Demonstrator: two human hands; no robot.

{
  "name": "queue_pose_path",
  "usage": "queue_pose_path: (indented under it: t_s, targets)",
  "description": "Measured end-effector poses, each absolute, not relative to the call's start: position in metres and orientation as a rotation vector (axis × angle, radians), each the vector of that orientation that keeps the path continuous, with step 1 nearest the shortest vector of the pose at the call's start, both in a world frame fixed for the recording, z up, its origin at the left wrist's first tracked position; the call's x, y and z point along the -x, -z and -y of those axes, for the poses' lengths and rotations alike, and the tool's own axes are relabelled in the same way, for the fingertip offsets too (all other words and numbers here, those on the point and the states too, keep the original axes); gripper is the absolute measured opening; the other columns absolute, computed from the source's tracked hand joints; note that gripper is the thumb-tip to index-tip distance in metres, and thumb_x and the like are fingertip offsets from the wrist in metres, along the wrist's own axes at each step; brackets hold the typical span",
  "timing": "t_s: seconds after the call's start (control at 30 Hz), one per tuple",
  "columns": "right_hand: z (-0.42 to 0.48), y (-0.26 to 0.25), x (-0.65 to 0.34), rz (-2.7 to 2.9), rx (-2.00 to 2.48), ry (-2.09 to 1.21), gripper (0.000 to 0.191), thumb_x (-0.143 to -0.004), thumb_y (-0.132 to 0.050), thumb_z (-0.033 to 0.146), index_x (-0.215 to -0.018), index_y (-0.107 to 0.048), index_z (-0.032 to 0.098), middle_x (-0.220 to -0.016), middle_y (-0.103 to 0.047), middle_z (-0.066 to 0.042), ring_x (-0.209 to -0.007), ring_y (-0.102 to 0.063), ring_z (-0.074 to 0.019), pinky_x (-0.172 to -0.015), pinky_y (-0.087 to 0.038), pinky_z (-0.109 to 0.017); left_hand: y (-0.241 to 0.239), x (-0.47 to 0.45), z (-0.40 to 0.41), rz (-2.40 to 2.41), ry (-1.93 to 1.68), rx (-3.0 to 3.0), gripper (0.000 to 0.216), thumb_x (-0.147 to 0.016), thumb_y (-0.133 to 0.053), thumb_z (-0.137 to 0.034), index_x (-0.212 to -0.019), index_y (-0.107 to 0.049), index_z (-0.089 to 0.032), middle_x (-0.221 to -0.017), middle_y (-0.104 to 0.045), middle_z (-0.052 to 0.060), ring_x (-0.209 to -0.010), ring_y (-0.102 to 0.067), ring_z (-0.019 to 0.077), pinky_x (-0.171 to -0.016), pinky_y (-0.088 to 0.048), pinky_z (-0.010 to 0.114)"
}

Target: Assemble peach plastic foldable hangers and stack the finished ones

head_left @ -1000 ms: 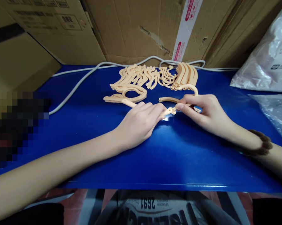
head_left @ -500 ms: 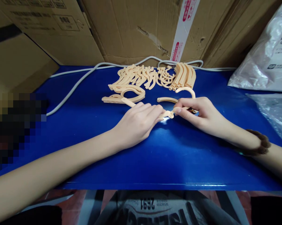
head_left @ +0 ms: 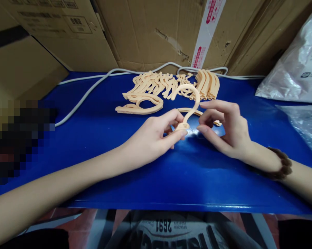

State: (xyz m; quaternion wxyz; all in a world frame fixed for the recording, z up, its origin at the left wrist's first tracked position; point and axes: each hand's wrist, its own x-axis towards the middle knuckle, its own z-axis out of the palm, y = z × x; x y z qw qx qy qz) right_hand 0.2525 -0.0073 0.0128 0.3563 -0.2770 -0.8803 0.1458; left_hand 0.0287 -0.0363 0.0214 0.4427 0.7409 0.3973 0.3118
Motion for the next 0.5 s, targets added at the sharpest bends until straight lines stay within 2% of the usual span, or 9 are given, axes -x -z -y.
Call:
queue_pose_path:
  t_s: [0.13,0.27,0.4,0.5]
  targets:
    - [0.001,-0.013,-0.252,2.355,0.848,-0.103,0.023,-0.095,-0.054,0.025,-0.117,-0.058,0.021,-0.093,-0.066,-0.005,-0.084,-0.063,-0.0179,-0.074,-0.051,-0.032,-0.024,-0.030,0.029,-0.927,-0.745,-1.358,0.014,-0.092,-0.061,-0.027,-0.086,-0.053,-0.017,-0.084,-0.068,0.001,-0.061,-0.064,0.0101,-0.049,-0.054,0.020]
    - [-0.004,-0.012,-0.249,2.535,0.913,0.045,0.032,-0.097,-0.048,0.027,-0.126,-0.059,0.019,-0.118,-0.066,-0.011,-0.105,-0.061,-0.0250,-0.088,-0.048,-0.040,-0.020,-0.026,0.021,-0.957,-0.770,-1.158,0.018,-0.090,-0.067,-0.030,-0.084,-0.062,-0.014,-0.089,-0.073,0.005,-0.067,-0.068,0.0102,-0.061,-0.059,0.021]
    - [-0.004,-0.009,-0.248,2.629,0.962,0.068,0.039,-0.098,-0.047,0.029,-0.134,-0.056,0.018,-0.133,-0.062,-0.012,-0.114,-0.058,-0.0278,-0.090,-0.045,-0.043,-0.017,-0.023,0.016,-0.983,-0.743,-1.056,0.012,-0.086,-0.071,-0.025,-0.086,-0.068,-0.014,-0.092,-0.077,0.008,-0.077,-0.073,0.0143,-0.067,-0.060,0.024]
    - [-0.005,-0.007,-0.248,2.650,0.998,0.083,0.039,-0.099,-0.046,0.030,-0.134,-0.057,0.017,-0.133,-0.062,-0.011,-0.113,-0.058,-0.0279,-0.088,-0.044,-0.043,-0.018,-0.024,0.017,-0.972,-0.703,-1.020,0.010,-0.085,-0.073,-0.023,-0.083,-0.069,-0.014,-0.090,-0.078,0.008,-0.076,-0.074,0.0151,-0.068,-0.060,0.024]
